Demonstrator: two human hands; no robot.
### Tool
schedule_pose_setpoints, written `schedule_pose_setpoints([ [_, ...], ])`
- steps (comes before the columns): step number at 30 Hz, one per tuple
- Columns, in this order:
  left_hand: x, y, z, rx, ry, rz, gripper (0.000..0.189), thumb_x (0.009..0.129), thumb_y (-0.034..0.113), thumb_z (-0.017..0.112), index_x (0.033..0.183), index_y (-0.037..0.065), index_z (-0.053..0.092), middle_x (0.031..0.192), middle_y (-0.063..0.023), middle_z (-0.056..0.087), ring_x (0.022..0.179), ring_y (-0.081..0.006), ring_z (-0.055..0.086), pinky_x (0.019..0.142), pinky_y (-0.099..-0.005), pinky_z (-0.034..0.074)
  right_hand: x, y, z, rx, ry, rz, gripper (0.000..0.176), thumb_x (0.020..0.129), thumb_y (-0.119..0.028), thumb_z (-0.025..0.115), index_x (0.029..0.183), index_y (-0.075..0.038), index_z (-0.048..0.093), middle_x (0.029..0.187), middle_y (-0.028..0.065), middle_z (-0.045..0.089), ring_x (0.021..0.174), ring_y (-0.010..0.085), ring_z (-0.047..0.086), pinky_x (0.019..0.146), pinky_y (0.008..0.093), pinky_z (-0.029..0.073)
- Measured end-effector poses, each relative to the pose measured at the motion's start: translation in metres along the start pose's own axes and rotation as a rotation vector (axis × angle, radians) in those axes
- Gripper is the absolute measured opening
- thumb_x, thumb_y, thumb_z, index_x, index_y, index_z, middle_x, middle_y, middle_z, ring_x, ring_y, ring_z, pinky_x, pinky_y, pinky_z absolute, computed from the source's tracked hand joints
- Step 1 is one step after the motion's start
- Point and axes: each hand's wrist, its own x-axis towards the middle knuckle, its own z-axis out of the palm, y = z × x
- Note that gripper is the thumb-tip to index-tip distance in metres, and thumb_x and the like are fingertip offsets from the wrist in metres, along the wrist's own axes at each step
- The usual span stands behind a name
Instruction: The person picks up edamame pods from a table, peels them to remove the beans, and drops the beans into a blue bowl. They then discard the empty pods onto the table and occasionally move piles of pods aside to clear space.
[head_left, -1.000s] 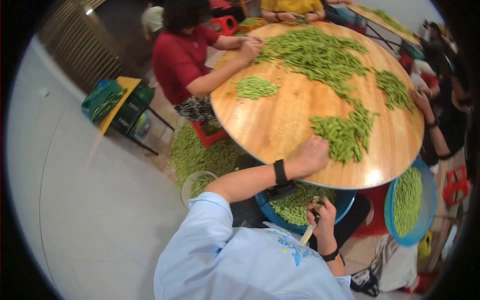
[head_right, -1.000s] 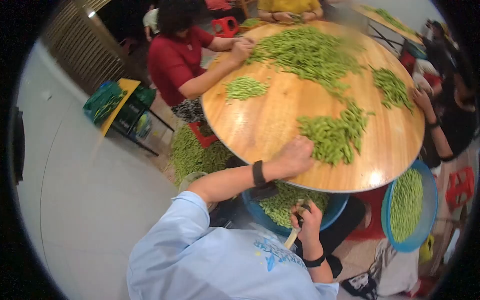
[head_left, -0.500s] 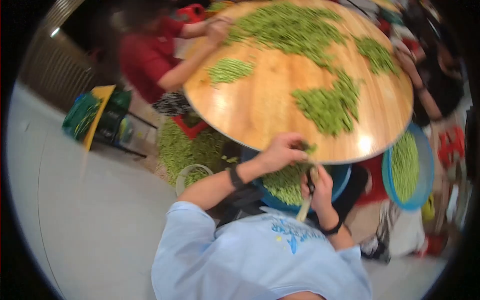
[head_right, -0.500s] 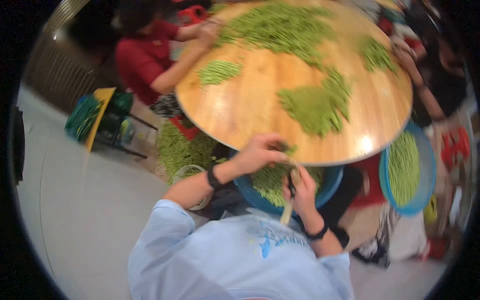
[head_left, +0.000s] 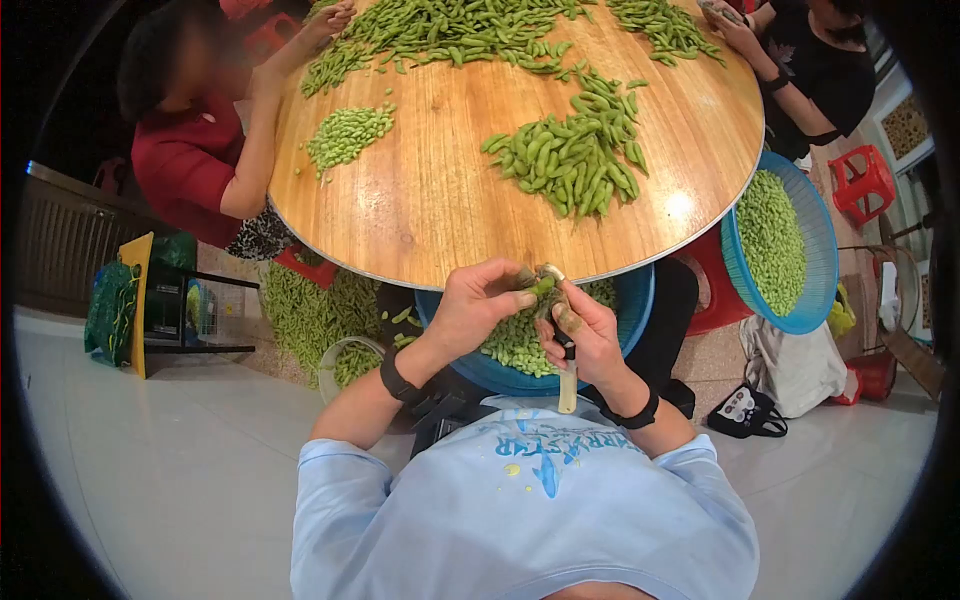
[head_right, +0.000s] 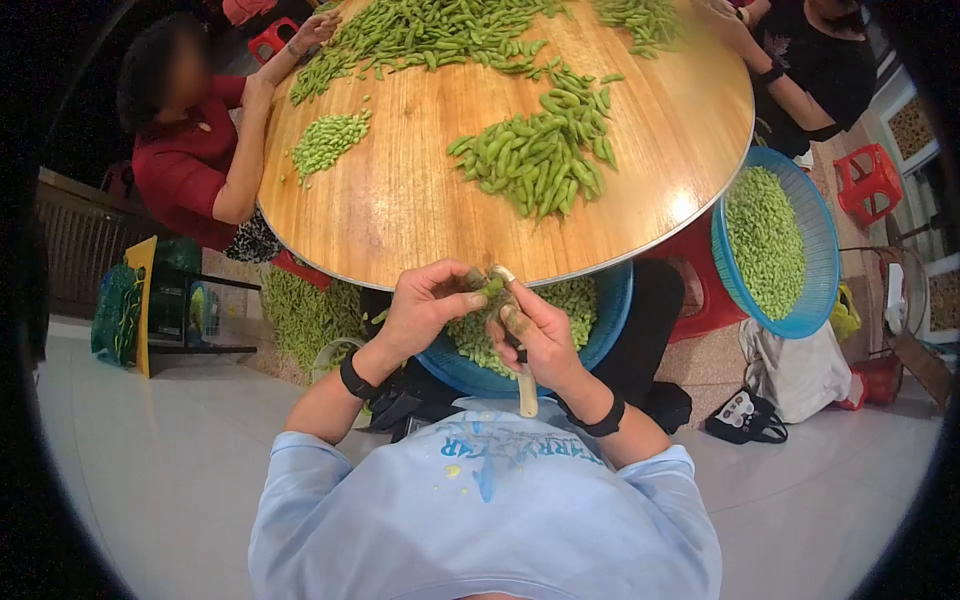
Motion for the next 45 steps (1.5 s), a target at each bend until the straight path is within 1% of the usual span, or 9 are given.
schedule_pose_setpoints([
  [8,0.002,-0.014,-0.005,-0.075,-0.015,0.089,0.020,0.083,-0.003,0.063,0.103,-0.003,0.062,0.091,-0.0016,0.064,0.081,-0.0073,0.059,0.074,-0.0232,0.049,0.004,0.009,0.004,-0.124,0.096,-0.063,0.038,0.098,-0.008,0.042,0.135,-0.004,0.044,0.073,0.0047,0.051,0.049,0.0072,0.041,0.042,0.0200,0.035],
  [19,0.002,-0.030,-0.014,-0.874,-0.401,-0.366,0.022,0.084,0.005,0.066,0.105,0.001,0.061,0.079,-0.0075,0.062,0.062,-0.0144,0.061,0.050,-0.0232,0.049,-0.001,-0.012,-0.006,0.368,-0.187,0.234,0.031,0.096,-0.015,0.052,0.124,-0.001,0.050,0.071,0.0069,0.050,0.049,0.0086,0.041,0.040,0.0197,0.034],
  [24,0.002,-0.010,-0.008,-0.538,-0.177,-0.191,0.021,0.084,0.008,0.066,0.104,0.002,0.061,0.084,-0.0094,0.062,0.065,-0.0152,0.061,0.052,-0.0278,0.050,0.002,-0.012,-0.001,0.350,-0.009,0.197,0.026,0.096,-0.015,0.052,0.118,-0.003,0.052,0.074,0.0081,0.052,0.049,0.0093,0.042,0.040,0.0196,0.034],
  [27,-0.005,0.004,-0.001,0.732,-0.024,0.591,0.023,0.079,0.005,0.065,0.099,-0.003,0.058,0.082,-0.0119,0.059,0.069,-0.0221,0.060,0.061,-0.0312,0.049,0.000,-0.007,0.001,0.314,0.059,0.184,0.021,0.095,-0.015,0.052,0.113,-0.005,0.052,0.076,0.0082,0.053,0.049,0.0099,0.043,0.039,0.0201,0.034],
  [31,-0.017,0.001,0.003,1.128,0.043,0.752,0.023,0.075,0.005,0.063,0.097,-0.003,0.061,0.086,-0.0131,0.059,0.070,-0.0289,0.058,0.060,-0.0369,0.048,0.000,-0.007,0.008,0.221,0.120,0.230,0.024,0.094,-0.018,0.052,0.114,-0.006,0.049,0.075,0.0066,0.052,0.048,0.0094,0.042,0.038,0.0203,0.032],
  [33,-0.014,-0.003,0.002,0.945,0.053,0.866,0.023,0.079,0.008,0.062,0.100,-0.001,0.063,0.085,-0.0132,0.059,0.072,-0.0291,0.059,0.059,-0.0337,0.048,0.000,-0.006,0.013,0.181,0.126,0.201,0.024,0.094,-0.018,0.053,0.114,-0.005,0.050,0.074,0.0052,0.051,0.047,0.0086,0.041,0.038,0.0201,0.032],
  [37,-0.020,-0.005,0.008,0.153,0.036,0.196,0.019,0.091,0.017,0.059,0.098,0.001,0.066,0.078,-0.0069,0.065,0.071,-0.0113,0.060,0.062,-0.0273,0.048,0.000,-0.003,0.016,0.075,0.135,0.115,0.022,0.093,-0.018,0.053,0.110,-0.004,0.052,0.073,0.0049,0.052,0.047,0.0086,0.042,0.037,0.0205,0.034],
  [39,-0.021,-0.006,0.009,0.113,0.027,0.126,0.021,0.094,0.018,0.057,0.096,-0.001,0.065,0.077,-0.0033,0.066,0.070,-0.0064,0.057,0.064,-0.0279,0.048,0.000,-0.001,0.016,0.001,0.146,0.072,0.021,0.093,-0.016,0.051,0.110,-0.003,0.052,0.072,0.0047,0.052,0.047,0.0096,0.044,0.037,0.0211,0.035],
  [45,-0.021,-0.032,0.014,0.557,0.077,0.530,0.017,0.087,0.014,0.058,0.097,-0.001,0.060,0.081,-0.0190,0.059,0.076,-0.0362,0.060,0.067,-0.0398,0.048,0.003,0.018,0.006,-0.636,0.261,-0.324,0.009,0.090,-0.001,0.050,0.097,0.001,0.055,0.067,0.0004,0.052,0.046,0.0052,0.045,0.039,0.0194,0.033],
])
